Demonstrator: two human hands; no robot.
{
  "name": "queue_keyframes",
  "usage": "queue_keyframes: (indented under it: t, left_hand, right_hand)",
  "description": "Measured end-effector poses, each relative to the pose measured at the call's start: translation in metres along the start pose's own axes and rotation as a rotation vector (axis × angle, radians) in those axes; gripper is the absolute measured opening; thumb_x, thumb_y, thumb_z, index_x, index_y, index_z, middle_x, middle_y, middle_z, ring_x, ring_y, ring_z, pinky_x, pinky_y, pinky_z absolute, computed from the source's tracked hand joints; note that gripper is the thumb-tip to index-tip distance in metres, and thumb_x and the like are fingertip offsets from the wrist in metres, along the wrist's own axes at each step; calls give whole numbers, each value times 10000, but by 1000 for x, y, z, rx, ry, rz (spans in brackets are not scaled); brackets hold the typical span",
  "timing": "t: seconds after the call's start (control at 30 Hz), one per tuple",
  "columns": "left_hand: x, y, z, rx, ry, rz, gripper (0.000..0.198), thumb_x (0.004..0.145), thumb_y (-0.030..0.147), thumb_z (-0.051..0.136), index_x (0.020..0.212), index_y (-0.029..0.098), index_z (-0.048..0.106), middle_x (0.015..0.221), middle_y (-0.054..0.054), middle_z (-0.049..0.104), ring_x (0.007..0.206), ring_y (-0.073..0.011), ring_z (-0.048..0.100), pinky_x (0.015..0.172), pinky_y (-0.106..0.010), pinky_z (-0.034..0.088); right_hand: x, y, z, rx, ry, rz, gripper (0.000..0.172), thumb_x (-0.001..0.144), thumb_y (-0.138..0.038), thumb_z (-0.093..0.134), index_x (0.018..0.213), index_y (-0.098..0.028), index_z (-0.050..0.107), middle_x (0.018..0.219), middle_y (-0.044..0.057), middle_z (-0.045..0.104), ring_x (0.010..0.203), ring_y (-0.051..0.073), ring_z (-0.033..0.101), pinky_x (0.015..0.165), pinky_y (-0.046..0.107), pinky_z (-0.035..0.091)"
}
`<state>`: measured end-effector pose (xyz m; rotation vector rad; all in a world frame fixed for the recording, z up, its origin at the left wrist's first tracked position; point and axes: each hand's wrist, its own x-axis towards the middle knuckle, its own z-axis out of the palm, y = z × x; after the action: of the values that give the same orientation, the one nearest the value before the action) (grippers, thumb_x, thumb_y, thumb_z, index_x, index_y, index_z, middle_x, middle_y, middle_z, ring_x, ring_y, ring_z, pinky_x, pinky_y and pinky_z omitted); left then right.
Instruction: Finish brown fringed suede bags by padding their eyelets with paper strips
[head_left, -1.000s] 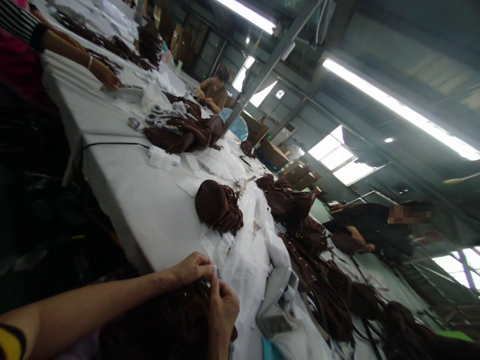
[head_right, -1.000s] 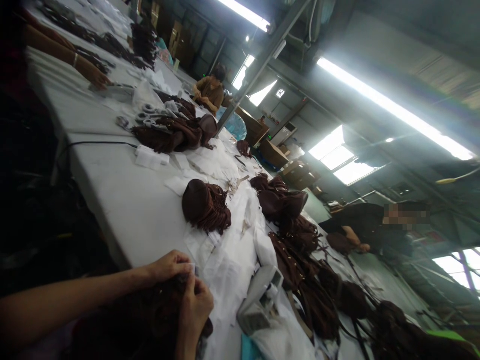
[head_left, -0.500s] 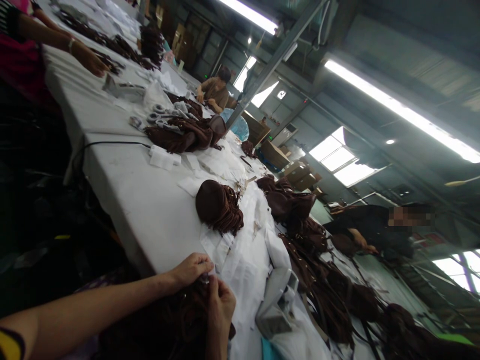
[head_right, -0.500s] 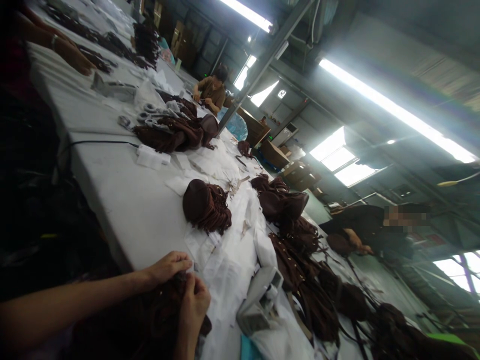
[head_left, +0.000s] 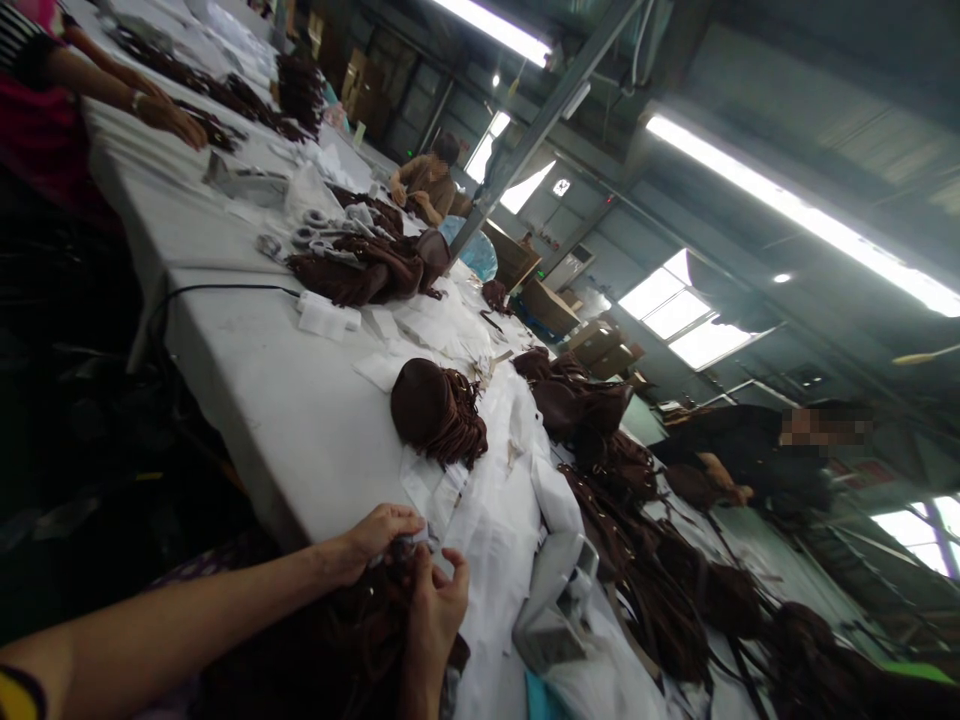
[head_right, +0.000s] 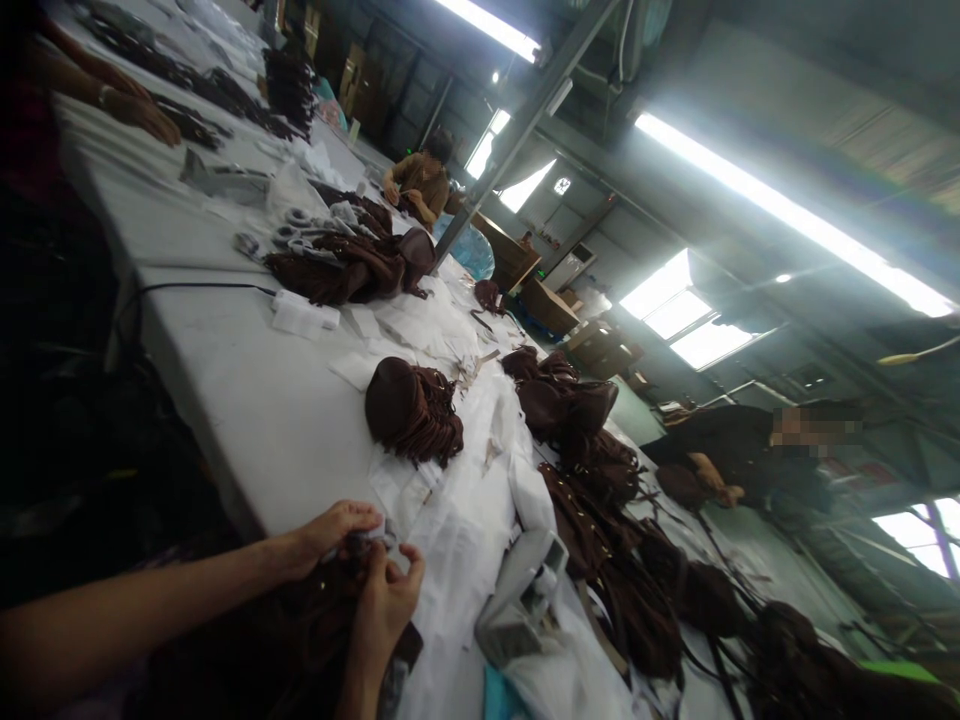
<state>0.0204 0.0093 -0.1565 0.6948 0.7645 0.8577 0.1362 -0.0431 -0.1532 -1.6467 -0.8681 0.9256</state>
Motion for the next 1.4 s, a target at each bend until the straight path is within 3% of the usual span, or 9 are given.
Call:
queue_keyframes:
  t: [0.2,0.4,0.53,0.73,0.87,0.97,1.1,1.27,1.4]
  left_hand:
    - [2,9,-2,-36,-103,-59,383,649,506,674,722,142,579,536,41,509,415,-58,366,408,-188,232]
    - [2,11,-7,-29,-145,-83,406,662,537,670,722,152,556,561,38,522,410,-49,339,394,-178,218]
    - [0,13,-8,7,-169,-57,416,672,554,674,716,160,544,583,31,541,428,-56,368,394,-175,236]
    - [0,10,-6,99,-185,-6,428,696,582,641,738,164,562,553,20,564,414,-73,401,380,-182,251]
    - [3,5,-6,123,-109,75,478,728,636,549,722,158,540,561,20,548,404,-70,385,369,-193,250]
    - [7,2,-8,142,-39,132,496,755,655,486,718,160,508,592,16,553,397,-62,370,378,-203,277]
    - [6,-3,-7,198,-3,171,427,763,605,537,817,191,449,538,67,506,398,-71,372,391,-198,273]
    - [-4,2,-4,401,1,265,412,820,448,568,1100,186,417,519,100,460,453,-93,373,441,-205,272]
    - [-5,6,-4,392,-17,259,490,814,389,586,1220,164,427,535,86,486,489,-106,408,477,-219,291]
  right_hand:
    - [6,2,1,-317,12,-203,380,820,-563,535,964,-212,534,605,11,694,564,207,658,505,261,448]
    - [13,-4,-6,-486,-147,-400,291,881,-463,462,942,-214,598,755,41,707,677,207,656,579,268,435]
    - [15,-3,-10,-501,-130,-408,286,878,-437,469,991,-213,608,779,31,706,704,201,650,601,265,432]
    - [14,-6,-8,-438,-86,-367,266,850,-427,513,902,-197,634,758,33,702,685,193,644,622,264,463]
    - [10,-6,-5,-371,10,-317,369,825,-453,553,1074,-182,585,840,55,701,689,196,652,615,269,483]
    - [4,-4,-5,-314,62,-316,429,850,-461,523,1177,-183,510,911,62,690,765,197,657,704,288,497]
    - [-2,-3,-6,-239,-133,-360,482,887,-411,487,1304,-175,432,1038,92,685,982,220,639,855,330,479]
    - [-3,-8,-9,-50,-288,-312,642,902,-360,451,1446,-120,208,904,67,715,865,206,671,828,354,496]
    - [-5,-13,-8,-38,-330,-298,709,875,-328,484,1474,-138,155,1005,69,707,966,195,645,868,331,472]
